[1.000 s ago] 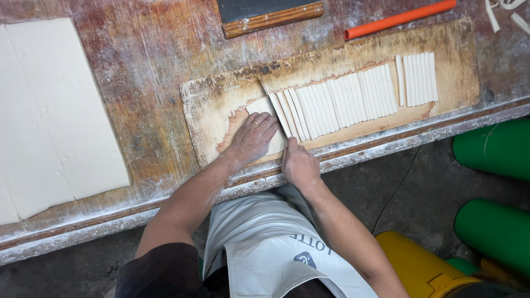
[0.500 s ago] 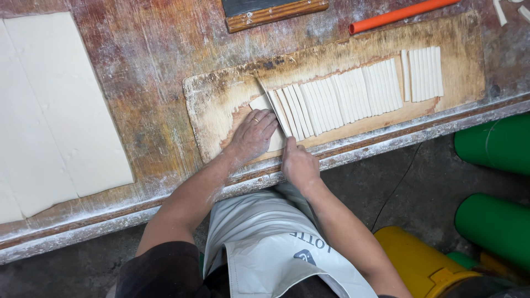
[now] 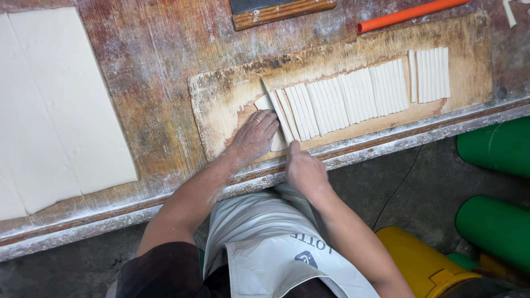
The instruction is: The person places a rectangular sheet of dough onto a wooden board, rolls it flat using a cylindrical tool, and then uses a knife to cut the dough into long, uniform strips.
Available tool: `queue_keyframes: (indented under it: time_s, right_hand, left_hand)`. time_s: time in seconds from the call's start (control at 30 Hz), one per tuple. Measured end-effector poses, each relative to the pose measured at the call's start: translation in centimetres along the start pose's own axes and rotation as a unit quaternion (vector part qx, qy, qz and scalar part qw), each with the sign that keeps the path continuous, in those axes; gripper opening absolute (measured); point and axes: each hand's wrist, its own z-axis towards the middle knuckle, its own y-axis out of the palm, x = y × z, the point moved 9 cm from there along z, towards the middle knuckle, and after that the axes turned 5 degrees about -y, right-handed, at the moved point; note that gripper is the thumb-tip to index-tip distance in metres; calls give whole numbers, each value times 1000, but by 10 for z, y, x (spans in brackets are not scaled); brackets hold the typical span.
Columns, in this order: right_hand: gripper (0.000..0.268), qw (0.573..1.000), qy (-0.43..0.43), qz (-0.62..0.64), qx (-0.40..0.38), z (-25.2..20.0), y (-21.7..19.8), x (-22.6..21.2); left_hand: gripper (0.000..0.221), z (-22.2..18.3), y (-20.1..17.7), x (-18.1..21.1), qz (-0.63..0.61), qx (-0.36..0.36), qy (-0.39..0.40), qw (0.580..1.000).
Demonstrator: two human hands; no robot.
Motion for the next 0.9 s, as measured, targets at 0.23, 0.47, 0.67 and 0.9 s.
queue_keyframes:
  time_s: [0.23,0.47,0.67,0.9]
  right_hand:
    - [27,997,-3,7,75,7,-14,3]
    - [26,999,-6,-39,16,-24,-1,-4]
    - [27,999,-9,-36,18,8,16,-6]
    - [32,998,0,-4,68,3,-2,-2]
  left_hand:
    - [18,-5,0,-5,39,5,5,999]
    - [10,-16,13,-11,20,30,7,999]
    - [9,-8,-11,-6,11,31,1,999]
    - [19,-25,-5,-3,10,4,-2,1000]
